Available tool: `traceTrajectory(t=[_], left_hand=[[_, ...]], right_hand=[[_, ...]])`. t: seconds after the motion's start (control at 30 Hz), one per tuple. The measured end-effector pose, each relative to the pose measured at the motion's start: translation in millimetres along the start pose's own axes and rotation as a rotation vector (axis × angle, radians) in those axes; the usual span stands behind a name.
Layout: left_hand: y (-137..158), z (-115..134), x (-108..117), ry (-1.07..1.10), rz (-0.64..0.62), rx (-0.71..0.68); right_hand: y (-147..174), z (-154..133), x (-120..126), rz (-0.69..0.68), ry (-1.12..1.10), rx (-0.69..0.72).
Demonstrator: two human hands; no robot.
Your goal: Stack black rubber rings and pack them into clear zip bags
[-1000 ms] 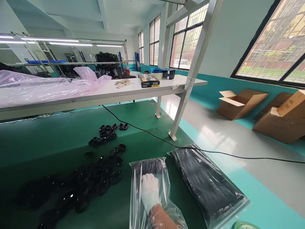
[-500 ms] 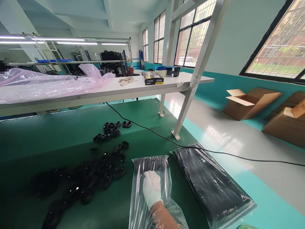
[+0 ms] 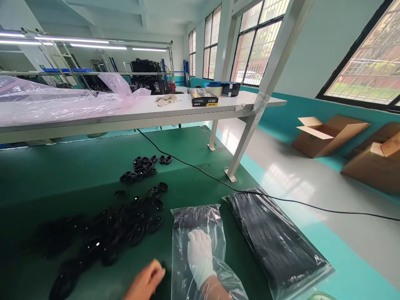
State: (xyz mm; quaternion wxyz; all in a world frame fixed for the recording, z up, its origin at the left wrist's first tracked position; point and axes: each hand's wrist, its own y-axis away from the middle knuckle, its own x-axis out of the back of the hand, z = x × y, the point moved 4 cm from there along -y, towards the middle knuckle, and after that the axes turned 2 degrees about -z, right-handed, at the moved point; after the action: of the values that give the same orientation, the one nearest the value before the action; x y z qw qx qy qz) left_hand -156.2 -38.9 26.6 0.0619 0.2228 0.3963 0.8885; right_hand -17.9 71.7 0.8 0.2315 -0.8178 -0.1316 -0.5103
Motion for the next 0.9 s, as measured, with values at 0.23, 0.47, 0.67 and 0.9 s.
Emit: traceTrajectory(t=[0.23, 0.47, 0.67, 0.9], left_hand=[[-80, 67, 59, -0.133, 0.452, 0.031], [-115, 56, 53, -0.046, 0.333, 0.047], [-117, 55, 56, 0.028, 0.284, 0.037], [-111, 61, 49, 0.060, 0.303, 0.016]], right_hand=[[7, -4, -9, 0.013, 0.015, 0.044], [4, 15, -10, -0.051, 0.032, -0.067], [-2, 13, -5, -0.066, 0.032, -0.073], [24, 37, 3, 0.048, 0.116, -0.096]])
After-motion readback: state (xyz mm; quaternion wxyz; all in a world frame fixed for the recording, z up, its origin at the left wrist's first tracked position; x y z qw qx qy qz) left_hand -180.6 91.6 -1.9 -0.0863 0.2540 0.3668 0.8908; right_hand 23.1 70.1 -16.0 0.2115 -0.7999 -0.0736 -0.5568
